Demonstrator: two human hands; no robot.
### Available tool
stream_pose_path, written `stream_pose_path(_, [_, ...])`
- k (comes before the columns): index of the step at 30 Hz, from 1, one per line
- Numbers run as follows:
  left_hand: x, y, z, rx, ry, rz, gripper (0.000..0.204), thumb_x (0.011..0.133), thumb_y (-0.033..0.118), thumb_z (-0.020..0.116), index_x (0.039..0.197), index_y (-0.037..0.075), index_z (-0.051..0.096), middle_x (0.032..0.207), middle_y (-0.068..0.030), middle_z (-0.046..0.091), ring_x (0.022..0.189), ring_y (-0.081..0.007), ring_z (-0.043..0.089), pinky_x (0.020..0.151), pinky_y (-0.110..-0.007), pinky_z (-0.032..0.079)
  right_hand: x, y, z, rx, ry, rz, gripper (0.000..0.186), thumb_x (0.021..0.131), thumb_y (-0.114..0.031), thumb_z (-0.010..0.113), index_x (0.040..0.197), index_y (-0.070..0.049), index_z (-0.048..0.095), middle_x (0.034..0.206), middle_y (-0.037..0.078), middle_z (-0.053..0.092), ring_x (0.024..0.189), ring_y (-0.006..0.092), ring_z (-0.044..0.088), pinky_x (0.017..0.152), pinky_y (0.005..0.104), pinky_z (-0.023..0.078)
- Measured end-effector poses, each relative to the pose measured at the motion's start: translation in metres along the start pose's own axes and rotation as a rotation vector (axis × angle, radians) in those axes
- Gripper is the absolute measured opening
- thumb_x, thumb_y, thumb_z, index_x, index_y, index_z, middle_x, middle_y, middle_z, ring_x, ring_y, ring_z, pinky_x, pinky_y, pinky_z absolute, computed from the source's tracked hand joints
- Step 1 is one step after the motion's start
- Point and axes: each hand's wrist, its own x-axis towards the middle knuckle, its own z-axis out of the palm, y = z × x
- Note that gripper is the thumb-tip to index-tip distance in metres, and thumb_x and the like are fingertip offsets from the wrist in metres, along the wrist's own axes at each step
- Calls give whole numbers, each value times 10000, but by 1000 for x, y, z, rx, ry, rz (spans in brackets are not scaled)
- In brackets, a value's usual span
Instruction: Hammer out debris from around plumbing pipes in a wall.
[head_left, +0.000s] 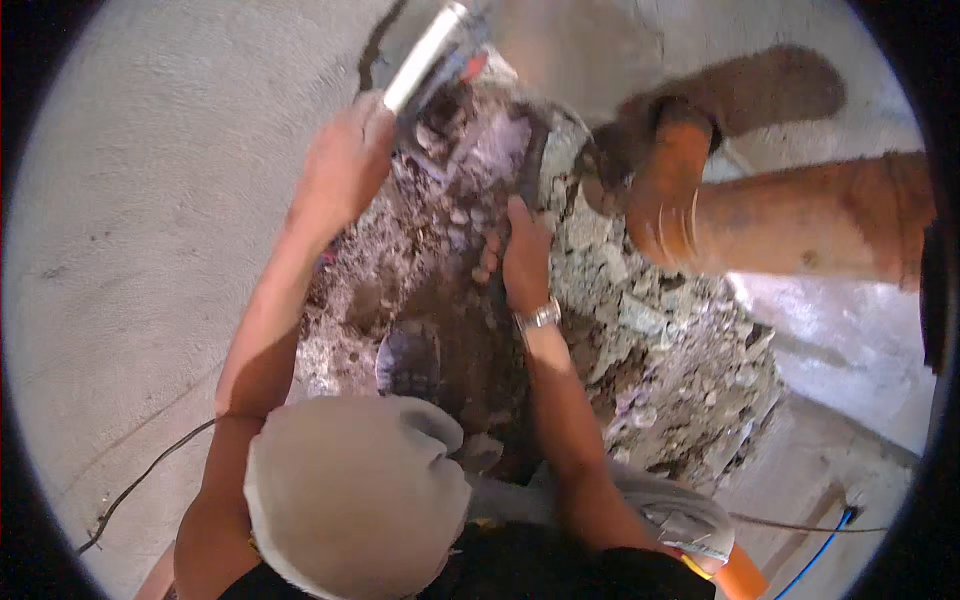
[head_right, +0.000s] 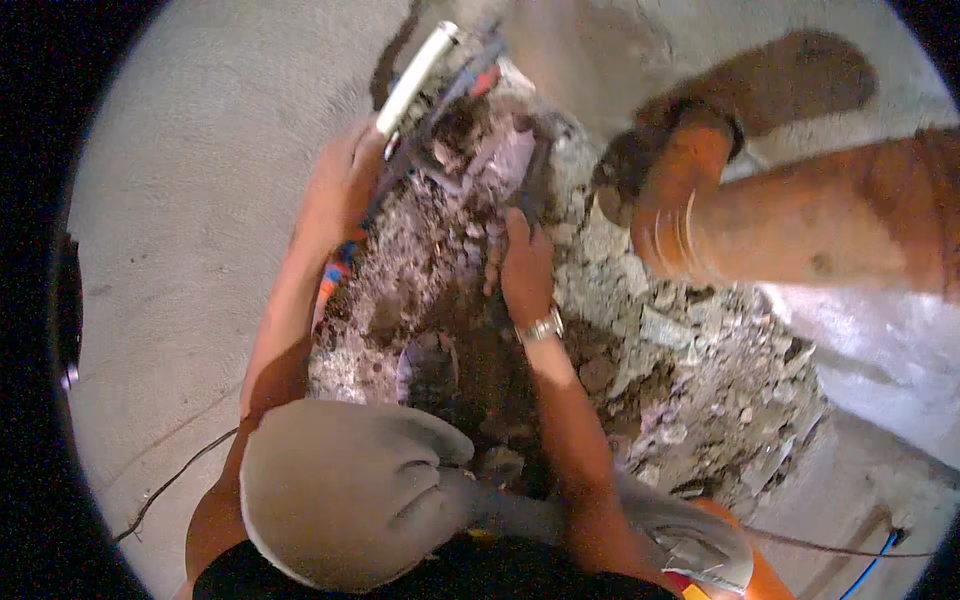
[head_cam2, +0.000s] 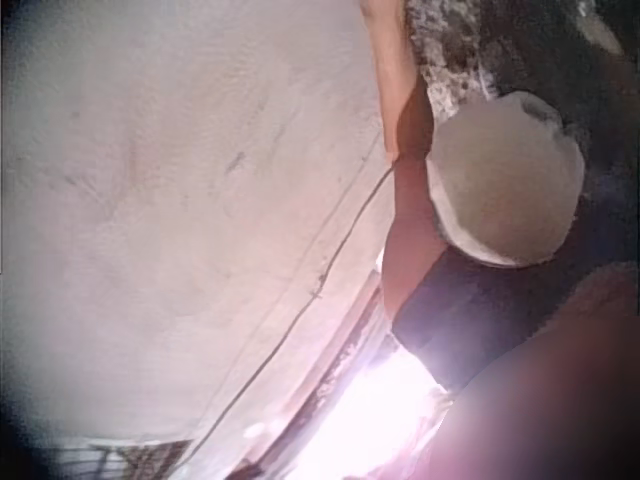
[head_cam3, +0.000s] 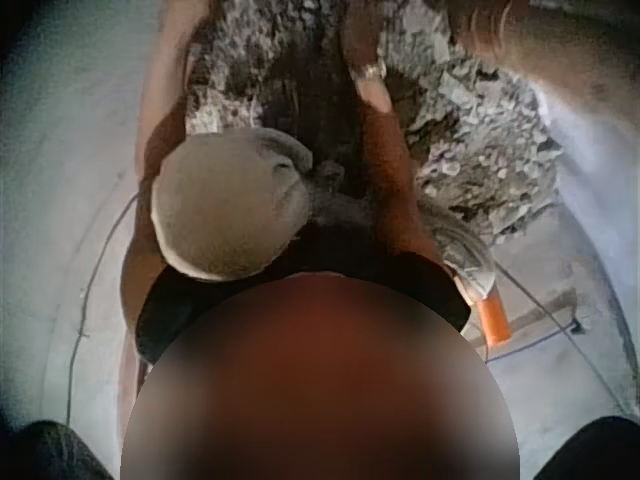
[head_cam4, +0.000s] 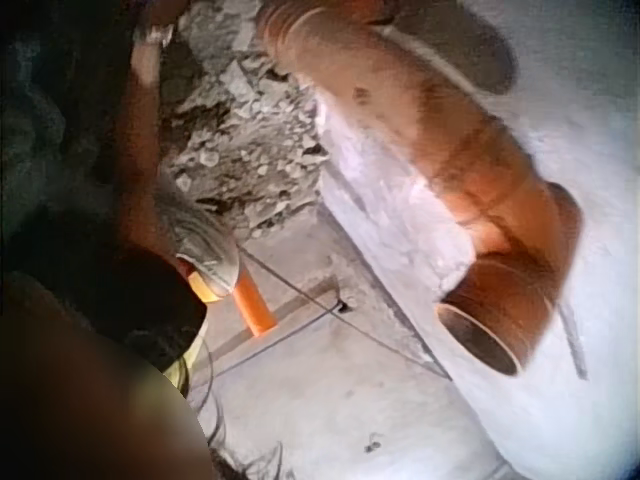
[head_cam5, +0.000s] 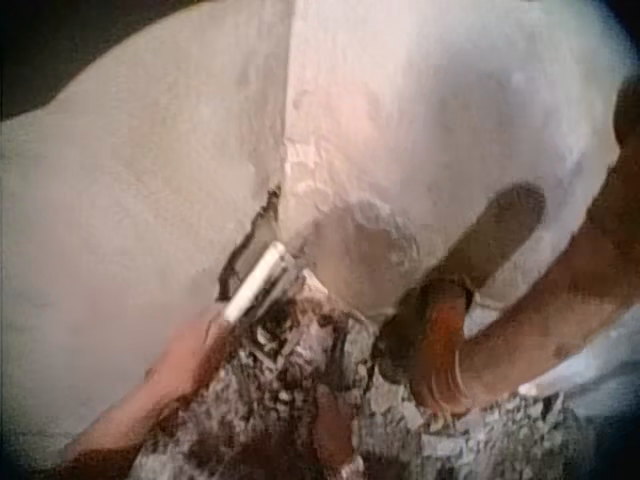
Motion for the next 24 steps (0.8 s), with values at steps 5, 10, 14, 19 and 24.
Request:
stream_pose_path(5, [-32, -32, 87, 0, -190, 7, 328, 935, 162, 482, 1208, -12, 538, 918, -311, 630, 907, -468, 630, 768, -527, 480, 12, 13, -1, -34, 28, -54, 351, 984, -407, 500, 857, -79, 493, 598, 30, 486, 418, 166, 470, 360, 319, 409])
stream_pose_path(10, [12, -85, 165, 72, -28, 96, 379, 895, 65, 505, 1252, -55, 464, 1021, -315, 612, 910, -482, 629, 777, -530, 514, 37, 25, 4, 16, 11, -13, 373, 988, -419, 487, 802, -95, 490, 580, 24, 471, 412, 158, 460, 355, 329, 401])
stream_pose_path(14, [27, -94, 163, 146, -73, -48, 549, 865, 57, 550, 1352, -110, 360, 1144, -318, 560, 935, -467, 641, 779, -519, 535, 57, 25, 20, 76, -40, 31, 405, 978, -477, 482, 800, -114, 500, 584, 6, 449, 425, 146, 435, 385, 326, 387])
stream_pose_path(19, [31, -45, 124, 308, -283, -83, 723, 832, 63, 602, 1430, -152, 257, 1100, -301, 625, 964, -413, 668, 783, -466, 561, 86, 10, 27, 92, -20, -24, 404, 969, -525, 460, 819, -152, 499, 582, -22, 440, 447, 137, 429, 409, 301, 370])
stream_pose_path(24, [35, -56, 131, 198, -235, -56, 756, 829, 51, 610, 1449, -146, 223, 993, -303, 666, 865, -429, 691, 752, -493, 567, 123, 10, 43, 141, -115, -25, 407, 985, -520, 423, 832, -148, 489, 574, -31, 440, 440, 124, 410, 402, 282, 357])
